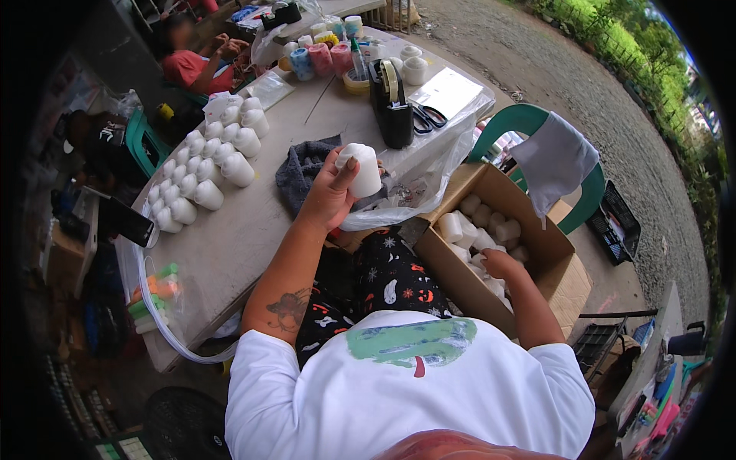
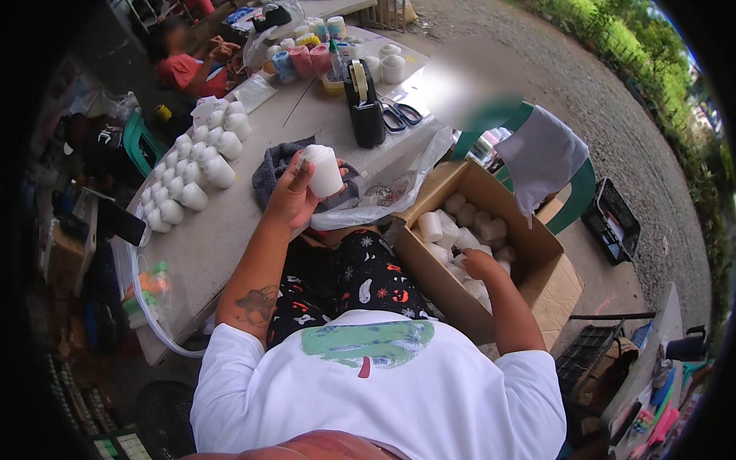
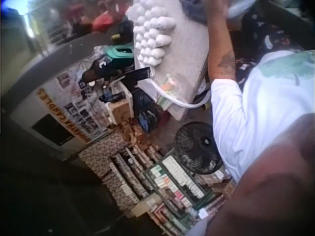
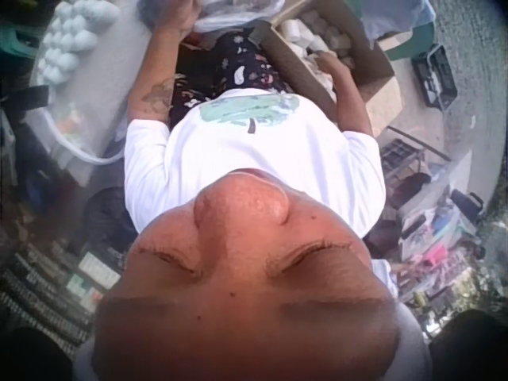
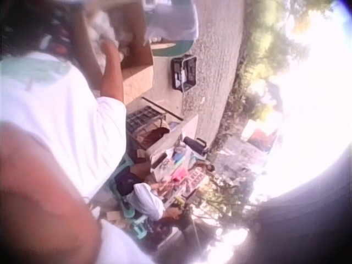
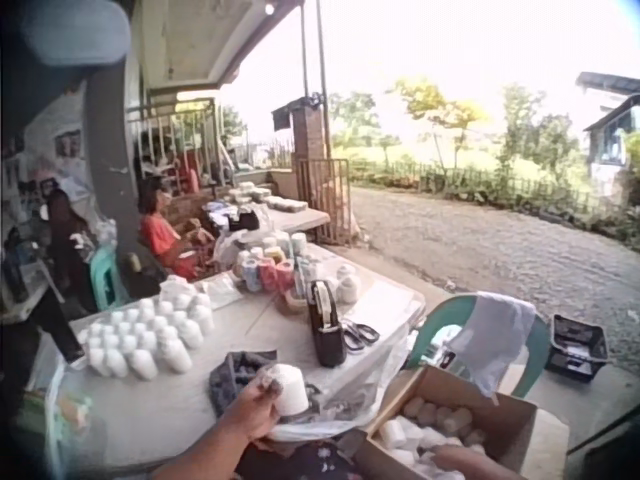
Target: The person trims the base of small white ceramic objects using a utility knife and wipes them with a cloth. The person handles the objects one at a time, scrapes the bottom edge, and places the finished items on the table.
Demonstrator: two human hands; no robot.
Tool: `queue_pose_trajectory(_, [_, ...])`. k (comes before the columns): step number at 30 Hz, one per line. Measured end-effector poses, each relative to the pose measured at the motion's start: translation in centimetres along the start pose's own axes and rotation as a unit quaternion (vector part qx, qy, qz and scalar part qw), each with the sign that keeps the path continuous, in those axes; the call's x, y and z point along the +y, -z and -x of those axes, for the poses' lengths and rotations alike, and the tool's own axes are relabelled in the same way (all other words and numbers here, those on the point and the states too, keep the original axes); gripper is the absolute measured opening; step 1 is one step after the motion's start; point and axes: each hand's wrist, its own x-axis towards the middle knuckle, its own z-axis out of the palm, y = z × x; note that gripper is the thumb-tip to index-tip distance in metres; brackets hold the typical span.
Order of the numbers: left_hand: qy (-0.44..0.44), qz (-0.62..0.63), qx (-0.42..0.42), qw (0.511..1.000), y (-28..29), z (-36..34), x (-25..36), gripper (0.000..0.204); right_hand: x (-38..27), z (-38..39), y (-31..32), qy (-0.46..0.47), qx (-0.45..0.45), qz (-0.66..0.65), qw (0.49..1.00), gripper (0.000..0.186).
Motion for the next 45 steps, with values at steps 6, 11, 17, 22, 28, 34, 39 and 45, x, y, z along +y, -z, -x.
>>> queue_pose_trajectory(6, [-0.1,-0.059,0.091,0.989,6.8,2.5,3.9,0.072,-9.1,1.8,8.5,-0.057,0.028,-0.345,0.937,0.036])
queue_pose_trajectory(11, [-0.113,-0.059,0.111,0.986,7.8,4.6,4.1,0.065,-28.2,-0.8,18.1,0.189,0.167,-0.179,0.951,0.052])
queue_pose_trajectory(17, [-0.103,-0.056,0.143,0.983,8.0,5.9,2.7,0.064,-36.3,-13.1,19.7,0.192,0.349,0.041,0.916,0.056])
queue_pose_trajectory(22, [-0.091,0.001,0.208,0.974,11.5,8.8,4.1,0.065,-39.2,-8.1,15.7,0.315,0.274,-0.064,0.907,0.062])
queue_pose_trajectory(28, [-0.033,-0.028,0.178,0.983,9.3,7.5,4.0,0.045,-35.1,-7.5,12.8,0.207,0.349,-0.088,0.91,0.042])
queue_pose_trajectory(34, [0.048,-0.133,0.124,0.982,8.4,6.4,3.3,0.044,-31.3,-4.8,15.9,0.331,0.239,-0.213,0.887,0.02])
queue_pose_trajectory(39, [0.068,-0.099,0.144,0.982,8.6,5.8,3.3,0.036,-27.0,-5.7,14.4,0.247,0.25,-0.316,0.881,0.019])
queue_pose_trajectory(45, [0.052,-0.09,0.149,0.983,7.9,6.3,4.1,0.039,-26.2,-5.2,11.8,0.244,0.391,-0.282,0.841,0.033])
